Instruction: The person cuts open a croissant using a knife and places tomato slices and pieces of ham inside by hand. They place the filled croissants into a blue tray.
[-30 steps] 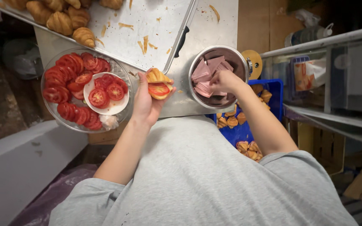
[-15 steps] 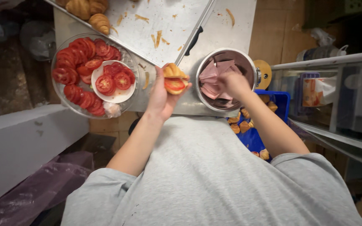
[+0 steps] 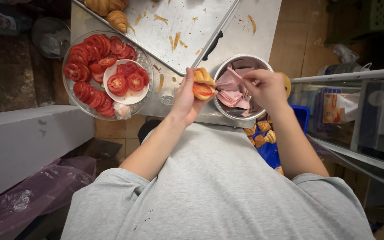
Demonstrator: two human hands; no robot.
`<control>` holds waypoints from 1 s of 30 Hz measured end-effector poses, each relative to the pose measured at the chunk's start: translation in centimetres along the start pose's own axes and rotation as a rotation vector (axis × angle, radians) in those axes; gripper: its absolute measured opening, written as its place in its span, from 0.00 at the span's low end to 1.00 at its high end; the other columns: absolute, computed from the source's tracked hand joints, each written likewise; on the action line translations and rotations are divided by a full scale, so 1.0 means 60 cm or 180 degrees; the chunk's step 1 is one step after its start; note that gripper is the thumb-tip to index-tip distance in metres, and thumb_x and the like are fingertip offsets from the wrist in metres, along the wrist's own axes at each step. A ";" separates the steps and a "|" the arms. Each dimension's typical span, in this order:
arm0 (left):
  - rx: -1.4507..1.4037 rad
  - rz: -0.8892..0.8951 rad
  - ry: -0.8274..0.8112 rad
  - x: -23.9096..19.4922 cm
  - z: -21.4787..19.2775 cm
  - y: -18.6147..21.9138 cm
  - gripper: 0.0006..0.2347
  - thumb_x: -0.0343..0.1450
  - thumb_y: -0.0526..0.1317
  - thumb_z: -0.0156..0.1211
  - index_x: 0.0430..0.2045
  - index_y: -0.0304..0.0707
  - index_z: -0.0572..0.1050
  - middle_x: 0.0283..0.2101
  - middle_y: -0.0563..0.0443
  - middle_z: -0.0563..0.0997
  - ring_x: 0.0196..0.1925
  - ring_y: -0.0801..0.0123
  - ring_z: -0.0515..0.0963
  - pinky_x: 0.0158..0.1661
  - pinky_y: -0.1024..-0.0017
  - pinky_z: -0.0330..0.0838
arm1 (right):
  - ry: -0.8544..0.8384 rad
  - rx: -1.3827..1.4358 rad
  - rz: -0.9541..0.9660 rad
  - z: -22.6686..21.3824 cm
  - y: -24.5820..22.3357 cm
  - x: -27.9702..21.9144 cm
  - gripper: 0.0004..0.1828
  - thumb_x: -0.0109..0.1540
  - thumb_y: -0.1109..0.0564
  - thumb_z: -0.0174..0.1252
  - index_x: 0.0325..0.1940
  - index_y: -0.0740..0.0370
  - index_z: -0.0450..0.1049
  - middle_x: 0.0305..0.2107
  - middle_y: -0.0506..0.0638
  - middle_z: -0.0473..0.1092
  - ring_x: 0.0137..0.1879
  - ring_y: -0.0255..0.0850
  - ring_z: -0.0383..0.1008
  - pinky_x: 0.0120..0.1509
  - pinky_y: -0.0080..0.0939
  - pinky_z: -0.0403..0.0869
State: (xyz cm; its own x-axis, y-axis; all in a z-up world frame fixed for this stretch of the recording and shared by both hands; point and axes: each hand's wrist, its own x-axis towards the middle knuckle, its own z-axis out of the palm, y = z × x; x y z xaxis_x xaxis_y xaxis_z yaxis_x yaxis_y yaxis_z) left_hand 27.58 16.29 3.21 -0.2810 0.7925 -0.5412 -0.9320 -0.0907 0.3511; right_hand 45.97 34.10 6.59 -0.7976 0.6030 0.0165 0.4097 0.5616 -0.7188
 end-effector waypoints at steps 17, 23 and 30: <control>0.0010 0.0091 0.0067 -0.001 0.005 0.004 0.27 0.73 0.60 0.48 0.60 0.40 0.63 0.52 0.44 0.74 0.54 0.58 0.79 0.53 0.54 0.79 | -0.1878 -0.0328 0.2179 0.101 0.139 -0.008 0.11 0.57 0.56 0.66 0.41 0.59 0.84 0.29 0.53 0.78 0.29 0.40 0.78 0.30 0.47 0.78; -0.0007 0.0113 0.0108 0.005 -0.005 0.004 0.27 0.73 0.60 0.48 0.59 0.41 0.63 0.52 0.45 0.74 0.53 0.58 0.79 0.53 0.54 0.80 | -0.1587 -0.0714 0.0384 0.120 0.186 -0.021 0.10 0.54 0.55 0.65 0.35 0.63 0.84 0.30 0.57 0.78 0.34 0.49 0.79 0.42 0.48 0.77; -0.0108 0.0034 0.0236 0.028 -0.003 -0.010 0.23 0.73 0.60 0.48 0.54 0.43 0.68 0.49 0.48 0.77 0.51 0.61 0.80 0.49 0.54 0.81 | -0.1481 -0.1752 0.0238 0.141 0.161 -0.045 0.13 0.61 0.47 0.58 0.31 0.55 0.82 0.34 0.54 0.77 0.41 0.53 0.78 0.45 0.54 0.76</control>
State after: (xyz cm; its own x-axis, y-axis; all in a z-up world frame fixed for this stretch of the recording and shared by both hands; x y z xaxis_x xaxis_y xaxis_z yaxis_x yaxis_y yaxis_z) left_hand 27.63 17.56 1.95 -0.3060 0.7446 -0.5933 -0.9357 -0.1204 0.3316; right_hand 48.35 33.09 -6.25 -0.8143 0.4162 -0.4045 0.5363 0.8061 -0.2503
